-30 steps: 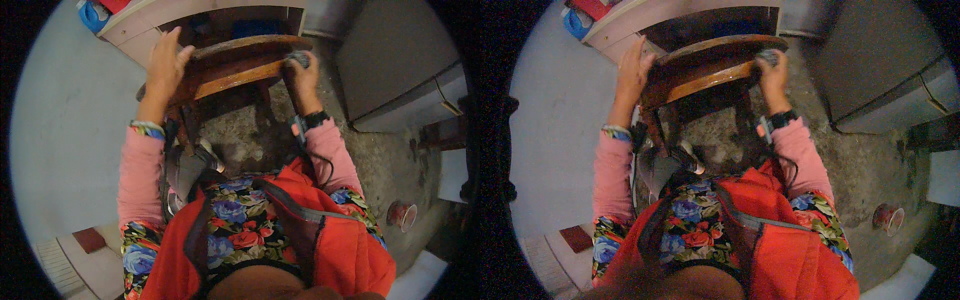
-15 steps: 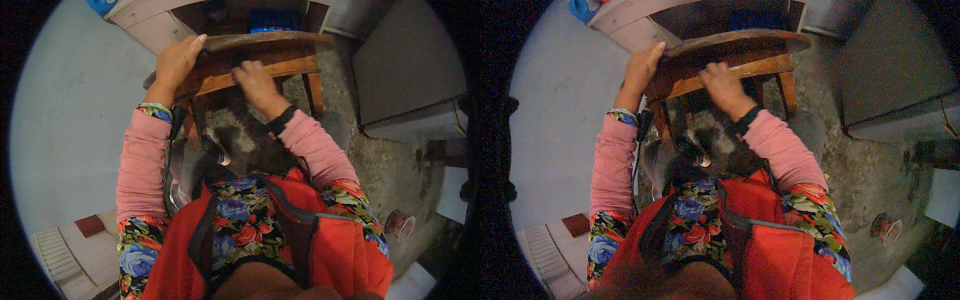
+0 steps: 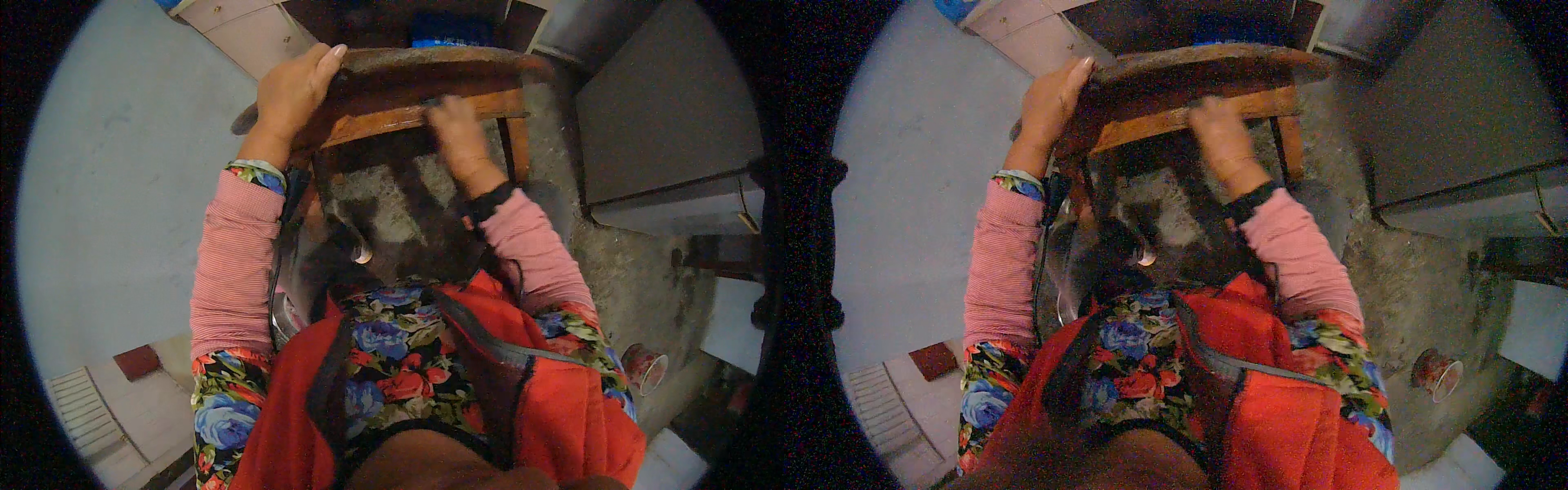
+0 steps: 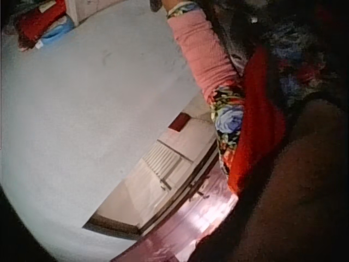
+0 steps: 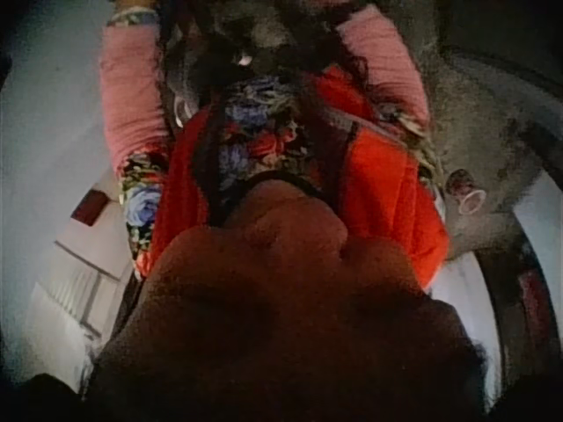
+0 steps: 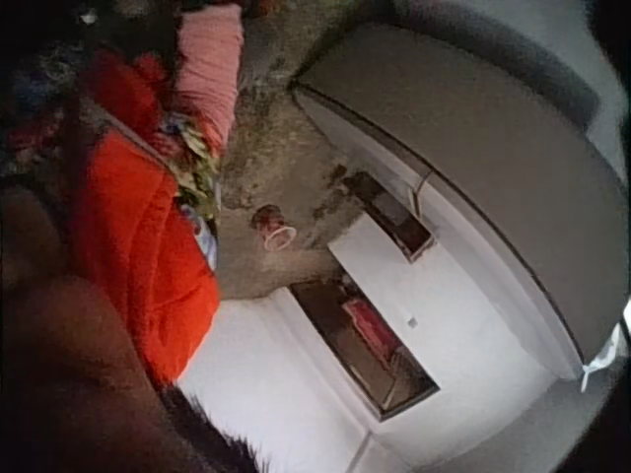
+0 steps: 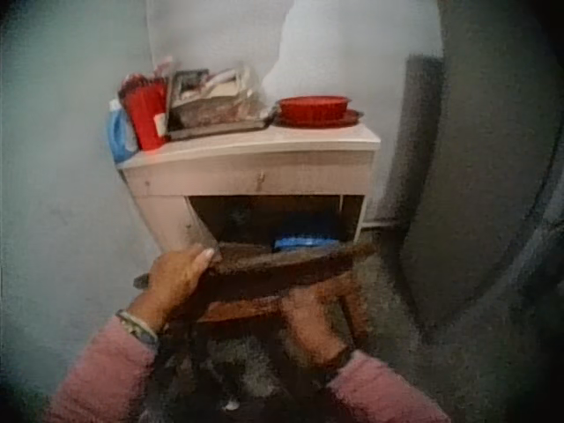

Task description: The person scrubs a small wooden stool with a metal scouring pad, then wipes it with a pink cloth. The stool is turned and repositioned to clean all surfaces.

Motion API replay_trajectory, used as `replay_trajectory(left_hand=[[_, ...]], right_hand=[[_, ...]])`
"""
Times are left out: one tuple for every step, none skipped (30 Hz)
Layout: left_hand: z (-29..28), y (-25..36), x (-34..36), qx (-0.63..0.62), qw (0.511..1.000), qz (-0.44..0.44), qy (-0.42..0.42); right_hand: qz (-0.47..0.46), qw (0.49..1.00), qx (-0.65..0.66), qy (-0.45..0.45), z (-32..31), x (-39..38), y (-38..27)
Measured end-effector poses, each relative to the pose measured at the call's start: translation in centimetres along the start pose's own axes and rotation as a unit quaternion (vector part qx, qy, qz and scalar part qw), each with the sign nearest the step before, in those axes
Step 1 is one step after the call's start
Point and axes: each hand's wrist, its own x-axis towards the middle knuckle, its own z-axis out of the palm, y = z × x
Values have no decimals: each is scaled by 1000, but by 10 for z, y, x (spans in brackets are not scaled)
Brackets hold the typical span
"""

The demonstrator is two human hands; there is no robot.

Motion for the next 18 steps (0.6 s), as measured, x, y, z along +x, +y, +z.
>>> replay_trajectory(left_hand=[[7,-2,3,3,1000,13,3],[6,-3,2,8,999,37,10],[8,-8,4,6,1000,17,14],[11,-7,6,1,1000,13,16],[14,-10,10,-8,999,23,32],[16,-11,12,11,999,22,24],[17,-12,13,27,999,29,31],[19,-14,15,49,997,32,48],[19,-16,15,44,998,31,35],[21,-17,15,42,998,33,34],[22,-17,14,39,998,38,31],[23,-19,13,43,997,55,41],[23,-20,11,44,995,71,48],[23,-21,8,46,994,87,53],[23,-19,11,37,996,72,42],[23,-20,5,25,998,51,36],[22,-19,5,12,999,33,24],[20,-19,4,20,999,23,23]], right_hand=[[98,994,47,9,-6,-7,25],[209,974,85,-19,-19,-12,48],[190,979,59,44,-19,-10,61],[166,978,34,120,-17,-14,69],[119,985,-26,120,-11,-10,69],[78,988,-30,127,-2,-6,59],[32,988,-26,148,10,-1,38],[51,996,42,55,19,4,11],[-19,993,83,76,29,14,-14],[-31,995,85,43,40,22,-40],[-95,984,126,88,48,33,-64],[-124,982,132,50,53,37,-81],[-111,984,138,22,53,38,-84],[-132,979,146,49,54,38,-85],[-108,986,127,22,46,33,-70],[-118,986,104,53,41,23,-52],[-104,989,91,53,35,15,-28],[-76,994,48,67,27,2,-3]])
